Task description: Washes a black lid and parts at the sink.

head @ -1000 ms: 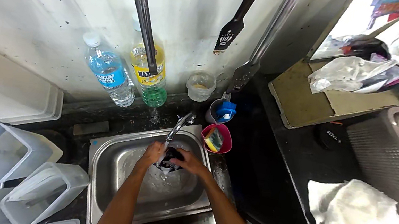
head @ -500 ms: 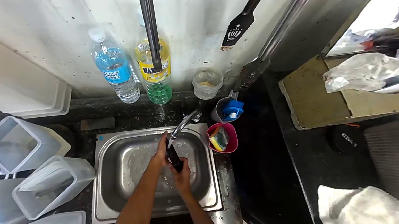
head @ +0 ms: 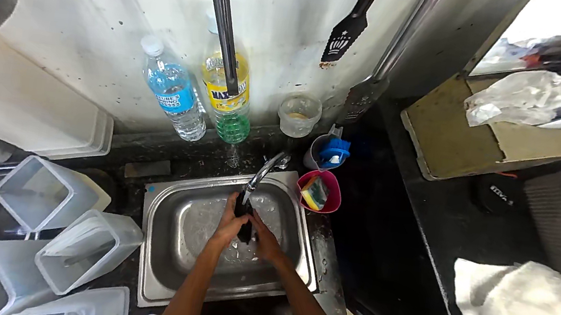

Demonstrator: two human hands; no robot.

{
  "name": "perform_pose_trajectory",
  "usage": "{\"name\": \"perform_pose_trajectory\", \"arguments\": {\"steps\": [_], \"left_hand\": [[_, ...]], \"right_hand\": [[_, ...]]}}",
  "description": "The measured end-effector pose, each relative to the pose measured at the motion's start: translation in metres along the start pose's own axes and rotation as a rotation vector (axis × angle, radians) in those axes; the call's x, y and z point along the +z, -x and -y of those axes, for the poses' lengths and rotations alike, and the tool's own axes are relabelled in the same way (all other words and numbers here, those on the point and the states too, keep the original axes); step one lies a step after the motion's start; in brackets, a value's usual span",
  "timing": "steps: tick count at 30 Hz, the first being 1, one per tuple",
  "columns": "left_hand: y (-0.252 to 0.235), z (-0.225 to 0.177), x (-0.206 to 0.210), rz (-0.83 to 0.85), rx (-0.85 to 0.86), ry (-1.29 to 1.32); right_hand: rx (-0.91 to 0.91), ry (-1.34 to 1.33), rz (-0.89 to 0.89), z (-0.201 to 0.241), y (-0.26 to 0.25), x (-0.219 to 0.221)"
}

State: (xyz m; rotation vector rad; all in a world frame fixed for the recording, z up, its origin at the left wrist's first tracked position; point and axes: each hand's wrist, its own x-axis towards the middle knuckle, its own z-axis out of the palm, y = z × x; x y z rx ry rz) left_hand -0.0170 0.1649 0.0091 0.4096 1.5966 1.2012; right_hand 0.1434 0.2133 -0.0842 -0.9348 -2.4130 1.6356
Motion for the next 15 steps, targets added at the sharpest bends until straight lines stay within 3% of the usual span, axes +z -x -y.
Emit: {"name": "perform_pose_trajectory", "arguments": {"steps": [3, 5, 7, 10, 13, 15], "left_hand": [[0.024, 0.017, 0.004, -0.029, 0.099, -0.051], [0.038, 0.026, 0.005, -0.012, 0.198, 0.022], [0.052, 0.034, 0.010, -0.007, 0.260, 0.110], [0.069, 0.049, 0.017, -0.110, 0.353, 0.116], [0.073, 0.068, 0.014, -0.274, 0.466, 0.068], [0.074, 0.076, 0.011, -0.359, 0.370, 0.119]], "right_hand": [[0.099, -0.356, -0.069, 0.008, -0.016, -0.004], [0.365, -0.796, -0.142, 0.027, -0.032, -0.007], [0.518, -0.999, -0.136, 0.040, -0.047, -0.009], [0.349, -0.917, -0.035, 0.050, -0.071, -0.014], [0.132, -0.714, -0.114, 0.070, -0.084, -0.025], [0.055, -0.670, -0.159, 0.079, -0.085, -0.029]]}}
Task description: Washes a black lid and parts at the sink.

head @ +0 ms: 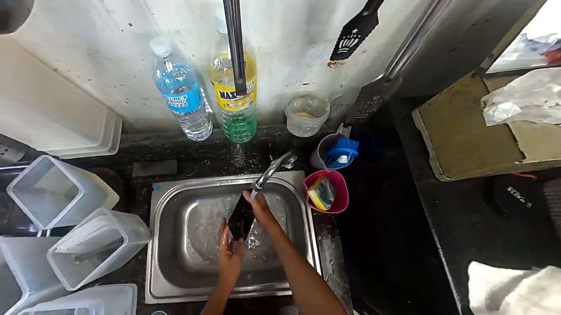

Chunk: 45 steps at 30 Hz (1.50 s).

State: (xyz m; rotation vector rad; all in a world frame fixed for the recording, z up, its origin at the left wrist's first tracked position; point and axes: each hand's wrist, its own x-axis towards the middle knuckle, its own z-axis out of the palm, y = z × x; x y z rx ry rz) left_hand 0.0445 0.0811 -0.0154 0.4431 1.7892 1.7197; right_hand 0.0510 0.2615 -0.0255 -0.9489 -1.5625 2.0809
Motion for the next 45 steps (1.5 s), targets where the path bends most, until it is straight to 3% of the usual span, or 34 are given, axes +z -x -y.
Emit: {"name": "perform_pose_trajectory", "arguments": {"steps": [3, 5, 9, 12, 16, 21, 25, 30, 34, 38, 45], "left_hand": [[-0.013, -0.002, 0.001, -0.176, -0.393, 0.345], [-0.034, -0.009, -0.001, -0.205, -0.558, 0.607], [-0.090, -0.020, -0.001, 0.060, -0.667, 0.799], [-0.126, -0.035, 0.016, 0.291, -0.744, 0.625], [-0.158, -0.054, 0.056, 0.510, -0.941, 0.111], [-0.172, -0.065, 0.080, 0.830, -0.805, -0.182], [-0.157, -0.048, 0.053, 0.634, -0.647, -0.257], [-0.125, -0.025, 0.011, 0.318, -0.607, -0.032], [-0.108, -0.028, -0.004, 0.280, -0.551, 0.019], [-0.099, -0.025, -0.004, 0.227, -0.569, 0.115], [-0.099, -0.025, -0.003, 0.118, -0.526, 0.163]], "right_hand": [[-0.127, 0.111, 0.016, 0.002, 0.011, -0.004], [-0.246, 0.299, 0.028, -0.002, 0.027, -0.011], [-0.417, 0.613, -0.002, -0.024, 0.079, -0.022], [-0.486, 0.759, -0.108, -0.044, 0.110, -0.032], [-0.465, 0.918, -0.203, -0.054, 0.129, -0.041], [-0.348, 1.076, -0.217, -0.068, 0.133, -0.042], [-0.172, 0.905, -0.260, -0.074, 0.132, -0.046], [-0.039, 0.697, -0.227, -0.064, 0.113, -0.046], [-0.055, 0.509, -0.037, -0.040, 0.078, -0.024], [-0.027, 0.738, 0.049, -0.024, 0.045, -0.010], [-0.027, 0.519, -0.040, -0.032, 0.036, -0.007]]}}
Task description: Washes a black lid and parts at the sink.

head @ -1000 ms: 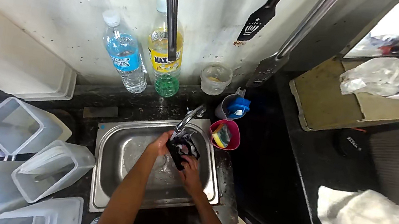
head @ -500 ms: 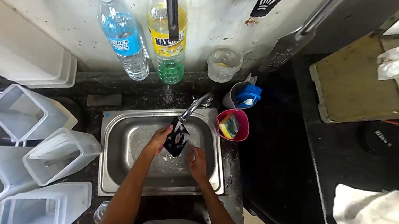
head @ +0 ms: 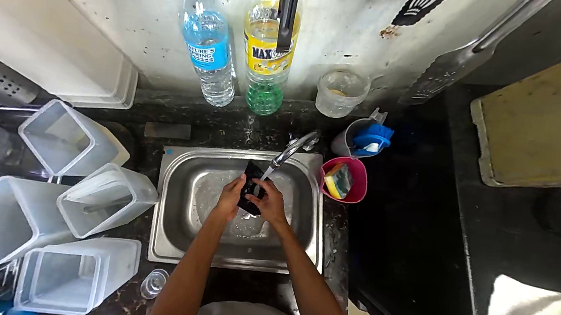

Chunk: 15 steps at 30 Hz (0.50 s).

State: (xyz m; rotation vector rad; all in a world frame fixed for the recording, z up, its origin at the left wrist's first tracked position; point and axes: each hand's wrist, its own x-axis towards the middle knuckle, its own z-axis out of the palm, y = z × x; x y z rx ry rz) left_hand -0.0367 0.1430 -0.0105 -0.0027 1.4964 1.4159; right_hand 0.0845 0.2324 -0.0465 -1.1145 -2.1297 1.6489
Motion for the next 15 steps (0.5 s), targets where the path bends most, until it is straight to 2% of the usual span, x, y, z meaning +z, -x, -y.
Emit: {"name": "perform_pose_trajectory", "arguments": {"steps": [2, 6, 10, 11, 13, 15], "left_hand": [[0.000, 0.004, 0.000, -0.035, 0.026, -0.022], [0.004, 0.008, 0.009, -0.145, 0.048, 0.005], [0.006, 0.016, 0.016, -0.259, 0.148, 0.174], [0.005, 0.018, 0.016, -0.275, 0.160, 0.236], [0.001, 0.024, 0.015, -0.307, 0.157, 0.378], [-0.001, 0.034, 0.009, -0.301, 0.125, 0.540]], "right_hand": [[0.028, -0.014, -0.030, 0.004, 0.003, 0.001], [0.036, 0.122, -0.042, 0.014, 0.012, 0.005], [0.216, 0.062, -0.064, 0.025, 0.014, 0.017], [0.212, 0.063, -0.083, 0.024, 0.014, 0.019], [0.079, 0.195, -0.125, 0.022, 0.016, 0.015], [-0.106, 0.381, -0.241, 0.017, 0.018, 0.009]]}}
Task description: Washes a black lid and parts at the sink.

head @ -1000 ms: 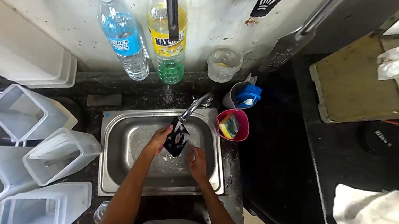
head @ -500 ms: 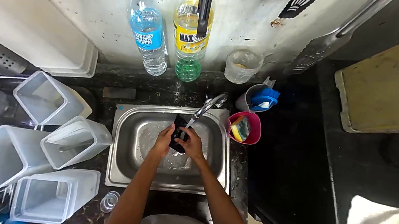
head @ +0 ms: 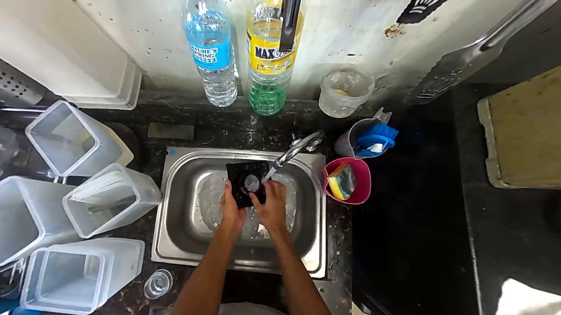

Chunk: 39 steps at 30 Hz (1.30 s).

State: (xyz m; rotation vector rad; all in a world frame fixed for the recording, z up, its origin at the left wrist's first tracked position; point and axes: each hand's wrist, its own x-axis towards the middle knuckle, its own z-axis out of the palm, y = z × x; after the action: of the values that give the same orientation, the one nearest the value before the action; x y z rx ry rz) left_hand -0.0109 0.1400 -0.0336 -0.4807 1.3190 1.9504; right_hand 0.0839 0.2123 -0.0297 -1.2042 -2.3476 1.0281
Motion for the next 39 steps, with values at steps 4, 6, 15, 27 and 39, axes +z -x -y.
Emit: {"name": "perform_pose_trajectory", "arguments": {"steps": [4, 6, 15, 27, 39], "left_hand": [[0.004, 0.007, -0.010, 0.033, -0.118, 0.210], [0.010, 0.015, -0.013, 0.051, -0.136, 0.256], [-0.005, 0.035, -0.023, -0.008, 0.190, -0.485], [-0.006, 0.035, 0.001, -0.148, 0.152, -0.769], [0.026, -0.025, 0.038, -0.477, 0.432, -1.286]], "right_hand": [[0.168, -0.255, 0.115, -0.008, -0.011, -0.029], [0.280, -0.502, 0.277, -0.019, -0.017, -0.029], [0.250, 0.043, 0.290, 0.008, -0.014, -0.041], [0.341, 0.173, 0.396, 0.049, -0.008, -0.065], [0.236, -0.211, 0.479, -0.002, -0.043, -0.028]]}}
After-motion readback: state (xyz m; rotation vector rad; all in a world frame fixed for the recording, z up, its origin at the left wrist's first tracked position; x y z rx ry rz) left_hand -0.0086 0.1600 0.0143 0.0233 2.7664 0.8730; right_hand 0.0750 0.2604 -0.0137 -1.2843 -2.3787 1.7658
